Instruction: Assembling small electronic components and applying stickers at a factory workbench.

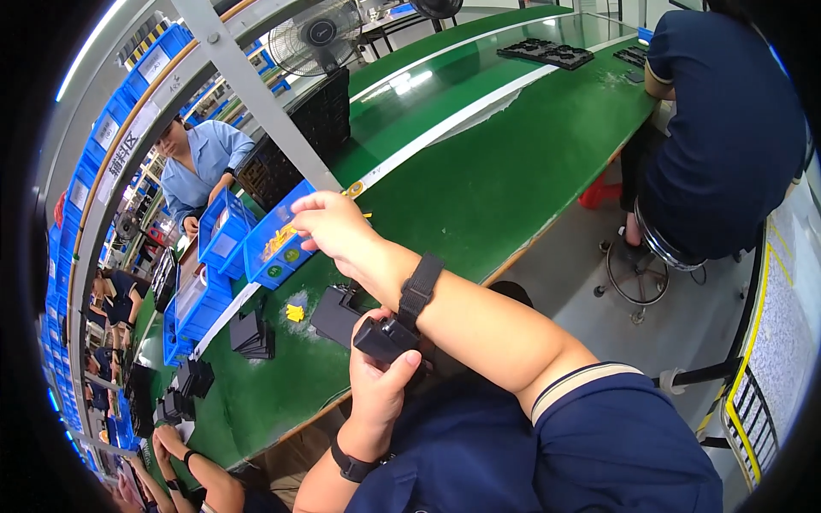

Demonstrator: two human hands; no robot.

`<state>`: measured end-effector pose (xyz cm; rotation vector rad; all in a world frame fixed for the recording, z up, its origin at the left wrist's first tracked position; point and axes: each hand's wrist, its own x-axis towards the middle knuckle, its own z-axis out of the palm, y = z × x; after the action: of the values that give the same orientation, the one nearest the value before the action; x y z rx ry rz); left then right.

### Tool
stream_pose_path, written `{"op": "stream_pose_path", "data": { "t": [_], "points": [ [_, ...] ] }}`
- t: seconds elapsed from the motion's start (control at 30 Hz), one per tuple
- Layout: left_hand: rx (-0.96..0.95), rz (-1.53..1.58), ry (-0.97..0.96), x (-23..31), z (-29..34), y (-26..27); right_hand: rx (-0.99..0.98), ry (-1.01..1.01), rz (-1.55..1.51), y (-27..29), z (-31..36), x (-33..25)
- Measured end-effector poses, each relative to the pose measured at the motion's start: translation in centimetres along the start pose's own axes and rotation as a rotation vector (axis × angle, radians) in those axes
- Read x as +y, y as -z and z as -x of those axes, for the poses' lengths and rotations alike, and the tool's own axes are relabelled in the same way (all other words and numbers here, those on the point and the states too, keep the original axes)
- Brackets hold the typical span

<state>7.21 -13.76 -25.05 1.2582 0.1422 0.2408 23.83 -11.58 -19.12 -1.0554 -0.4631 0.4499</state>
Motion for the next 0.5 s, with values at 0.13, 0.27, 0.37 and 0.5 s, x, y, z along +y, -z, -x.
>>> {"op": "stream_pose_path", "data": {
  "t": [0.13,0.27,0.37,0.5],
  "points": [
    [0.032,-0.044,-0.035,-0.9,0.1,0.9,0.036,-0.249,-0.309,0.0,-0.1,1.6],
    [0.011,-0.138,-0.069,-0.5,-0.1,0.7,0.215,0.482,0.551,0.3,-0.5,2.8],
    [0.015,-0.209,-0.102,-0.2,-0.3,0.8,0.2,0.987,1.014,0.5,-0.1,2.4],
    [-0.081,-0.363,-0.153,0.0,-0.6,1.7,0.055,0.211,0.013,0.2,0.0,1.7]
  ]
}}
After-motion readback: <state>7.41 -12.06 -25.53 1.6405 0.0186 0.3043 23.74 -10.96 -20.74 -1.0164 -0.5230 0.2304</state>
